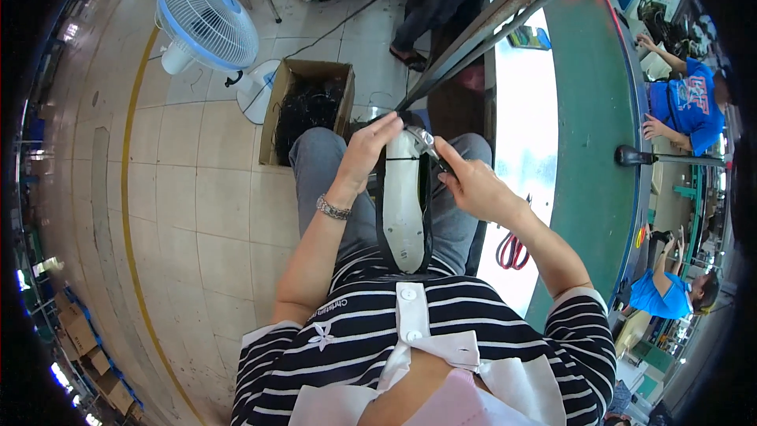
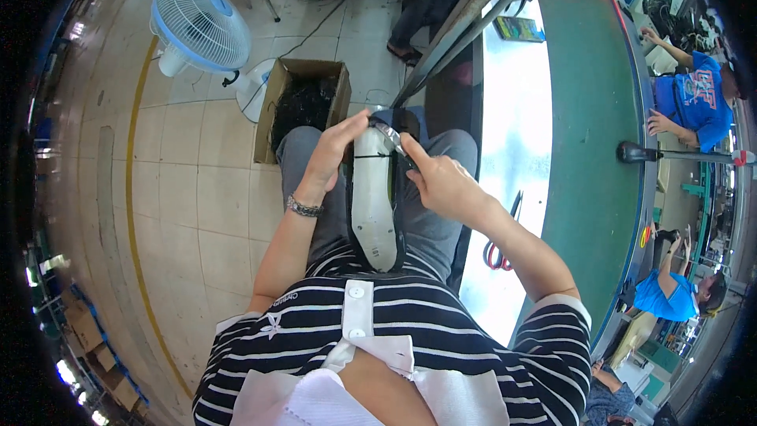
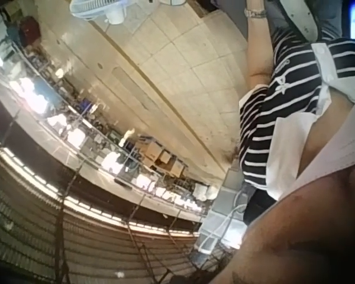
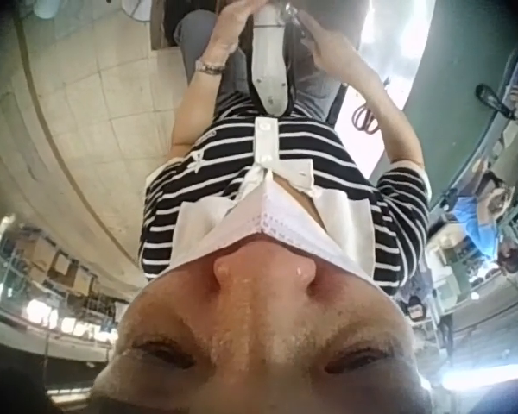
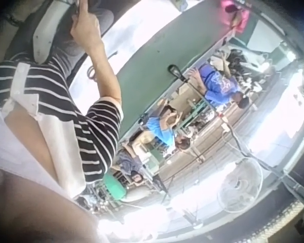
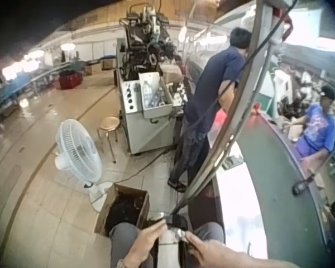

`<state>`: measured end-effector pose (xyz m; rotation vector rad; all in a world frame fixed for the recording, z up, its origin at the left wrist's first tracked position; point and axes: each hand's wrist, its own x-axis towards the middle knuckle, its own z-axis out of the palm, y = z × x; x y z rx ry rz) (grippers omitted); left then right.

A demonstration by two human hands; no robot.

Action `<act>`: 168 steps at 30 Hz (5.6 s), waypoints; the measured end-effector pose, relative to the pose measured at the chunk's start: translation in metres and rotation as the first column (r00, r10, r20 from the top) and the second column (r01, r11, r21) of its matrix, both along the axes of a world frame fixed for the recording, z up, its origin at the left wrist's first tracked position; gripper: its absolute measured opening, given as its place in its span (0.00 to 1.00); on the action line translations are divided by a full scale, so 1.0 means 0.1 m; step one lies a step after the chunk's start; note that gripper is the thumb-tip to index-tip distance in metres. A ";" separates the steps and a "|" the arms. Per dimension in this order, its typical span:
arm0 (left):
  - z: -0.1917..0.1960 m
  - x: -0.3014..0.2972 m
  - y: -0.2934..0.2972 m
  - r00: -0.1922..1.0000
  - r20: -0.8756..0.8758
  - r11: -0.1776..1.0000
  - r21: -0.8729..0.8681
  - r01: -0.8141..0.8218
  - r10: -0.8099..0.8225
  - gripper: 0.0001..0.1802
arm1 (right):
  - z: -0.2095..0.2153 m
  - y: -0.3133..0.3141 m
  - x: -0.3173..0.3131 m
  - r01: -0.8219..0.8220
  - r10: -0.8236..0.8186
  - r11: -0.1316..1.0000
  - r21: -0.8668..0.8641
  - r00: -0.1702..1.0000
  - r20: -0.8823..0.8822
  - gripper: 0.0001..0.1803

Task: Trim and finish the sole and heel area of a black boot using industrial tools.

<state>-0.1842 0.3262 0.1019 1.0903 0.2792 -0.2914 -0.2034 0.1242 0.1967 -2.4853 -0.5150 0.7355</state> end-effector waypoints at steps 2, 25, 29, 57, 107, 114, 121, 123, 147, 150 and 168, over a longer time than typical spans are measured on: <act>-0.04 0.04 -0.06 0.999 0.035 0.993 0.118 -0.009 0.004 0.19 | 0.00 0.03 -0.03 -0.018 0.021 0.999 -0.045 0.998 0.052 0.32; -0.18 0.07 0.06 0.911 0.316 0.870 0.486 0.086 -0.267 0.21 | -0.14 0.20 0.10 0.131 -0.186 0.979 0.159 0.892 0.412 0.34; -0.25 0.06 0.20 0.895 0.292 0.816 0.565 0.123 -0.338 0.24 | 0.02 0.27 0.22 -0.007 0.066 0.981 -0.195 0.953 0.296 0.35; -0.01 0.10 0.25 0.871 0.237 0.877 0.339 0.341 -0.430 0.27 | -1.59 -1.94 -1.41 0.886 -0.800 0.436 0.155 0.303 0.518 0.23; 0.12 -0.43 -0.29 0.519 0.603 0.187 0.742 -0.644 -0.606 0.06 | -0.96 -1.47 -1.97 0.926 -0.848 0.289 -0.245 0.366 0.384 0.29; 0.16 -0.43 -0.28 0.532 0.631 0.163 0.717 -0.677 -0.564 0.02 | -1.21 -1.55 -1.91 0.824 -0.672 0.556 -0.108 0.522 0.525 0.30; 1.07 -0.15 0.28 0.219 0.907 0.161 0.291 -0.943 -0.360 0.05 | -0.81 -0.12 -1.53 0.720 -0.375 0.513 0.468 0.678 -0.632 0.48; 1.08 0.00 0.41 0.268 0.921 0.149 0.318 -0.936 -0.284 0.06 | -1.05 0.05 -1.59 0.688 -0.379 0.509 0.517 0.719 -0.583 0.50; 0.29 1.14 -0.73 0.635 0.174 0.327 0.936 0.132 -0.753 0.38 | -1.88 -1.68 -0.19 0.875 -0.743 0.477 -0.084 0.452 0.494 0.33; 0.33 1.10 -0.85 0.573 0.088 0.292 0.917 0.273 -0.815 0.31 | -1.77 -1.89 -0.38 0.929 -0.943 0.300 0.216 0.323 -0.077 0.24; 0.06 0.79 -1.18 0.543 0.349 0.291 0.937 -0.193 -0.764 0.19 | -0.30 -0.87 -0.18 0.879 -0.365 0.244 0.409 0.474 -0.801 0.17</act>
